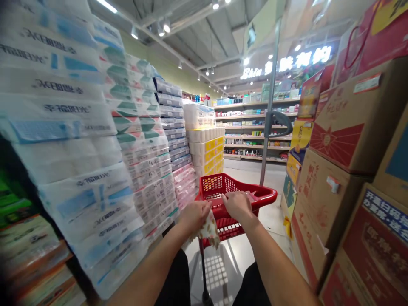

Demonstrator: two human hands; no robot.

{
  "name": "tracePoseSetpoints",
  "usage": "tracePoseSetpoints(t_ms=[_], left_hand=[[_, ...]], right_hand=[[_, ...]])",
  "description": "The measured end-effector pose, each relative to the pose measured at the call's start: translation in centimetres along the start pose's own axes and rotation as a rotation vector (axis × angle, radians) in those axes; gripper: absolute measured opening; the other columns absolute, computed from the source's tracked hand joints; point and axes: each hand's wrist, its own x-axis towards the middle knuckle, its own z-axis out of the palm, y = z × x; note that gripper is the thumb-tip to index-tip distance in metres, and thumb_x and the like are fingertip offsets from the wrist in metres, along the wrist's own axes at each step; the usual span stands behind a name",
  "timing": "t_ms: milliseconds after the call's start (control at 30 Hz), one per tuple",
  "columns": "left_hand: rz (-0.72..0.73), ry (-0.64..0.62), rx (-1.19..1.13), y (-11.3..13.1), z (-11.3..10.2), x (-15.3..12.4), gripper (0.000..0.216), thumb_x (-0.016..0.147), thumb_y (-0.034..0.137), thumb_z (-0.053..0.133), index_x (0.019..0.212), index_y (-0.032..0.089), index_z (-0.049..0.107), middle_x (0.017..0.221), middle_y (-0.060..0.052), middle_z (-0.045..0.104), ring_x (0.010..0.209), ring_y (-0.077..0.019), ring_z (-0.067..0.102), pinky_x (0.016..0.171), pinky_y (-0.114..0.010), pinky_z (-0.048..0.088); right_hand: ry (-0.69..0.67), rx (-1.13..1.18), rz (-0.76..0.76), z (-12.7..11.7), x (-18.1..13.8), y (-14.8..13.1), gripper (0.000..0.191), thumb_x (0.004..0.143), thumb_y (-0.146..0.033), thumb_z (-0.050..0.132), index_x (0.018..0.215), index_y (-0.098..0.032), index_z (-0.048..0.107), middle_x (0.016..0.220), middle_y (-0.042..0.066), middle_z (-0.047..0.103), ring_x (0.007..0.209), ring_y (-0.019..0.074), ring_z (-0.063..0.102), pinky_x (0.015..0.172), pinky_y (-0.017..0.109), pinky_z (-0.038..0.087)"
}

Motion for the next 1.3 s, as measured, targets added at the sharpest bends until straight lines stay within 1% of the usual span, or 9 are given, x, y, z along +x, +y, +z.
tracePoseSetpoints(t_ms=[200,267,367,433,633,833,1033,1233,1300], left_hand=[[0.124,0.4,0.08,1.3,2.8,-2.2,0.027,0.095,0.027,0.038,0.105,0.021,0.063,0.116,-0.009,0.065,0.115,-0.025,0.054,0.1,-0.045,0.041],[0.104,0.342,0.103,1.5,2.8,-1.7,0.028,0.095,0.027,0.037,0.103,0.021,0.063,0.108,-0.009,0.067,0.108,-0.0244,0.057,0.096,-0.043,0.043],[0.048,0.065,0.202,1.3,2.0,0.2,0.039,0.097,0.03,0.031,0.082,0.019,0.065,0.083,-0.009,0.069,0.08,-0.0217,0.062,0.077,-0.036,0.046],[0.036,-0.02,0.258,1.1,1.7,1.0,0.044,0.098,0.033,0.029,0.078,0.017,0.065,0.077,-0.009,0.068,0.072,-0.0208,0.062,0.073,-0.035,0.044],[0.095,0.231,0.24,1.4,2.3,-0.4,0.033,0.096,0.032,0.035,0.103,0.018,0.064,0.101,-0.01,0.069,0.097,-0.0242,0.06,0.089,-0.039,0.041],[-0.018,0.03,0.215,1.4,1.7,0.7,0.045,0.098,0.037,0.031,0.079,0.017,0.066,0.081,-0.009,0.07,0.077,-0.0206,0.063,0.078,-0.036,0.043],[0.15,0.329,0.127,1.0,3.2,-1.5,0.026,0.092,0.026,0.046,0.11,0.022,0.064,0.113,-0.009,0.067,0.114,-0.0265,0.055,0.1,-0.044,0.037],[0.009,0.064,-0.014,-0.2,2.1,0.5,0.026,0.088,0.023,0.044,0.095,0.024,0.069,0.093,-0.003,0.072,0.087,-0.0197,0.064,0.082,-0.034,0.048],[0.024,0.086,-0.007,-0.4,2.1,0.4,0.025,0.088,0.022,0.044,0.095,0.023,0.068,0.096,-0.003,0.071,0.092,-0.0206,0.063,0.086,-0.035,0.047]], right_hand=[[0.007,-0.078,0.004,-0.2,0.2,-0.1,0.043,0.098,-0.043,0.037,0.087,-0.02,0.072,0.093,0.008,0.074,0.09,0.0223,0.066,0.087,0.033,0.04],[-0.005,-0.081,-0.002,-0.2,0.4,0.1,0.042,0.097,-0.045,0.038,0.089,-0.021,0.072,0.095,0.008,0.074,0.092,0.0227,0.065,0.087,0.033,0.04],[-0.027,-0.068,-0.014,-0.1,0.6,0.2,0.042,0.097,-0.047,0.039,0.092,-0.02,0.071,0.097,0.009,0.073,0.094,0.0228,0.064,0.087,0.033,0.039],[-0.037,-0.065,-0.017,-0.1,0.7,0.1,0.041,0.098,-0.046,0.039,0.093,-0.02,0.071,0.098,0.009,0.073,0.095,0.0226,0.064,0.088,0.033,0.039],[-0.042,-0.064,-0.001,-0.2,0.9,-0.1,0.043,0.098,-0.046,0.037,0.093,-0.02,0.07,0.099,0.009,0.072,0.095,0.0215,0.063,0.089,0.033,0.038],[-0.042,-0.084,-0.005,-0.1,0.9,-0.1,0.043,0.099,-0.044,0.036,0.093,-0.022,0.071,0.1,0.007,0.073,0.096,0.02,0.063,0.088,0.03,0.038],[-0.026,-0.088,0.0,0.1,1.0,-0.2,0.045,0.1,-0.044,0.033,0.093,-0.022,0.072,0.101,0.007,0.073,0.097,0.0205,0.063,0.09,0.03,0.037],[-0.034,-0.072,-0.004,0.1,1.0,-0.1,0.044,0.099,-0.044,0.033,0.093,-0.024,0.072,0.1,0.004,0.074,0.094,0.0198,0.063,0.088,0.03,0.037],[-0.024,-0.068,-0.007,0.2,1.0,-0.1,0.044,0.099,-0.045,0.033,0.093,-0.025,0.072,0.1,0.004,0.074,0.093,0.0198,0.063,0.087,0.03,0.038]])
